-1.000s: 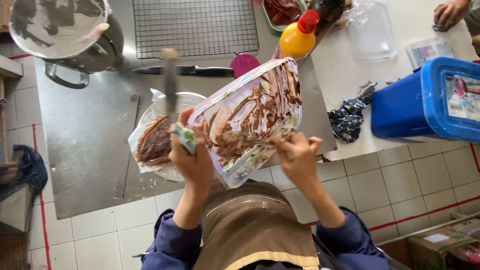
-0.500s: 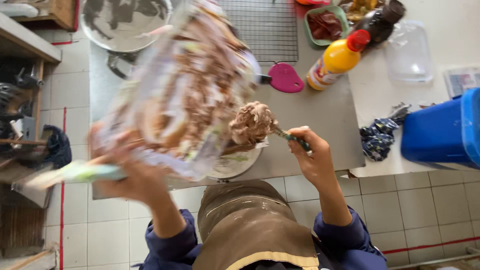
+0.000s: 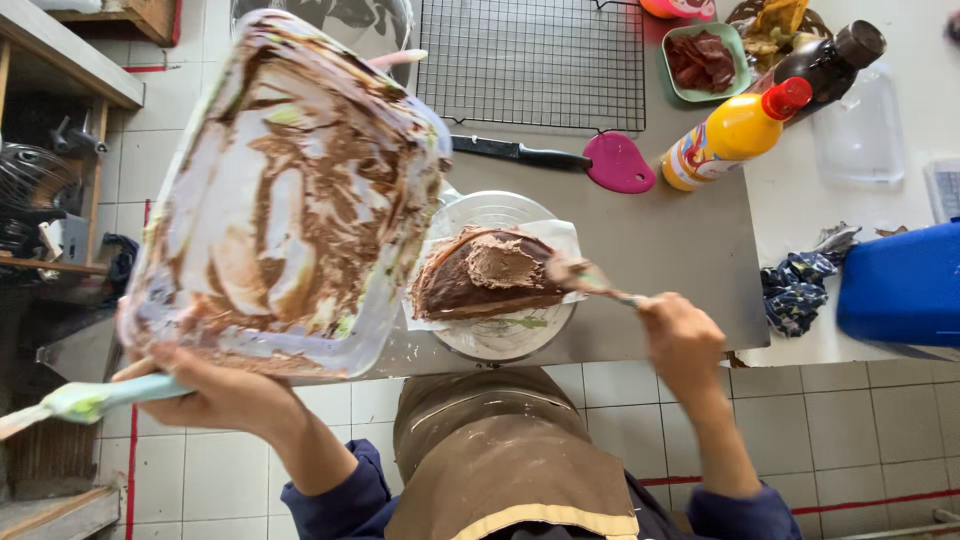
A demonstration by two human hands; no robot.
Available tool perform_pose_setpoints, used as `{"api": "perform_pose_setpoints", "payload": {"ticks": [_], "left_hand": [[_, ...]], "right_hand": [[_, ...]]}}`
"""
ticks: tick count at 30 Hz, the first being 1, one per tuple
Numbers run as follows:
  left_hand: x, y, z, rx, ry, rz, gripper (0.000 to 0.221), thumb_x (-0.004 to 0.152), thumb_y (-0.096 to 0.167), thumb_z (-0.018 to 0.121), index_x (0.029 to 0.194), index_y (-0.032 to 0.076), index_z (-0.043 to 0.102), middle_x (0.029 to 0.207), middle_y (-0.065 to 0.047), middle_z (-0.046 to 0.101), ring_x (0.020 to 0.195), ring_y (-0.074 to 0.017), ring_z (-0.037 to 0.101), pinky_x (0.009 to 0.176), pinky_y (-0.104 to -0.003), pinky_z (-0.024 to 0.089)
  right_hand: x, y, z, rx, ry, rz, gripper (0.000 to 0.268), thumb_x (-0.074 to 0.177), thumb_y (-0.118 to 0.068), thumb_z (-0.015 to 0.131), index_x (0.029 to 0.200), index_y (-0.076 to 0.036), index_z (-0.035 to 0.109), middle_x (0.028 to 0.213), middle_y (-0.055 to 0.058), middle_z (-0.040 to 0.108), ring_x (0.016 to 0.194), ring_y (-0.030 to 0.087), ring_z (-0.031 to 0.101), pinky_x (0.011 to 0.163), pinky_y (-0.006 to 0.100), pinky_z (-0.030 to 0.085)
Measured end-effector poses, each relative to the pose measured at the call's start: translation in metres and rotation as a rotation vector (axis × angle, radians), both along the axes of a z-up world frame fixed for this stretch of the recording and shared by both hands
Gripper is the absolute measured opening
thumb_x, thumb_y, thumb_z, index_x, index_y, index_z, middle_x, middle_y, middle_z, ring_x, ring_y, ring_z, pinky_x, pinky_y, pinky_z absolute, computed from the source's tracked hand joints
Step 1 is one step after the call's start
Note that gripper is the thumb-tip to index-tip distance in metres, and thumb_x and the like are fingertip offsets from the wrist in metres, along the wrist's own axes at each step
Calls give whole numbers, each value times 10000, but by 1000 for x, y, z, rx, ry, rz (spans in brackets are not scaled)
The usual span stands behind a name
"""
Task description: The person applies chocolate frosting to the top and sides of a cake using a small spatula and a larger flat tool, smoothing the surface as the cake sits on a turntable.
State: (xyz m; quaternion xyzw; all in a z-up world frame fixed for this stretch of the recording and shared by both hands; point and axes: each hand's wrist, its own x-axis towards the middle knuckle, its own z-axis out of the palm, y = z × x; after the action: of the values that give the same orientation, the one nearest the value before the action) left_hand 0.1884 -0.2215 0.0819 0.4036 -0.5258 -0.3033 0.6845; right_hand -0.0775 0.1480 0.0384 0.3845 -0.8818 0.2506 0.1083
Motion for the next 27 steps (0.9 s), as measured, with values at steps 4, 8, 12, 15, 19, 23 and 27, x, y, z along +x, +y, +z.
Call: {"api": "perform_pose_setpoints", "payload": {"ticks": [4, 8, 12, 15, 19, 23, 27], "left_hand": [[-32, 15, 25, 16, 133, -197, 176, 1059, 184, 534, 1091, 41, 437, 1157, -158, 621, 933, -168, 693, 798, -330, 617], [-47, 21, 25, -83, 105, -417, 176, 1111, 116, 526, 1096, -24, 421, 1410, -292, 546, 1160, -232, 646, 1015, -352, 571], [-56, 13, 15, -148, 129, -596, 191, 1122, 69, 527, 1013, -15, 393, 1396, -323, 576, 1182, -270, 649, 1081, -381, 554], [-59, -1, 11, -131, 52, -609, 170, 1060, 40, 498, 922, -18, 415, 1147, -314, 656, 1236, -312, 668, 1045, -414, 576], [-68, -1, -3, -72, 104, -724, 151, 1039, 16, 506, 926, -18, 411, 1302, -353, 620, 970, -273, 723, 896, -399, 622], [-72, 2, -3, -111, 70, -713, 207, 1115, 13, 495, 936, -26, 400, 1366, -373, 579, 1040, -272, 698, 942, -371, 609], [-67, -7, 4, -79, 164, -760, 163, 1076, 14, 475, 945, -8, 380, 1359, -341, 587, 980, -247, 735, 866, -355, 662]], "right_hand": [[16, -7, 38, -164, -245, -182, 91, 991, -70, 705, 1077, -45, 692, 786, 113, 676, 598, 264, 645, 581, 349, 495], [23, -60, 59, -283, -330, -81, 73, 1001, -95, 692, 1063, -61, 674, 771, 97, 665, 647, 262, 683, 633, 338, 522], [-4, -101, 93, -123, -105, -124, 84, 1008, -169, 707, 1045, -95, 715, 817, 135, 712, 706, 346, 688, 610, 409, 497], [-5, -108, 116, -29, -99, -106, 110, 999, -216, 697, 1009, -109, 719, 796, 118, 728, 699, 345, 695, 584, 434, 489], [20, -126, 117, 193, -24, 240, 125, 881, -125, 666, 985, -127, 736, 787, 122, 721, 651, 316, 692, 577, 433, 501], [25, -112, 130, -56, -56, 229, 87, 965, -156, 662, 1001, -100, 718, 888, 117, 709, 717, 301, 690, 621, 395, 522], [-5, -89, 147, -3, -9, -73, 89, 961, -187, 708, 974, -104, 736, 843, 107, 701, 671, 321, 669, 550, 414, 470]]}}
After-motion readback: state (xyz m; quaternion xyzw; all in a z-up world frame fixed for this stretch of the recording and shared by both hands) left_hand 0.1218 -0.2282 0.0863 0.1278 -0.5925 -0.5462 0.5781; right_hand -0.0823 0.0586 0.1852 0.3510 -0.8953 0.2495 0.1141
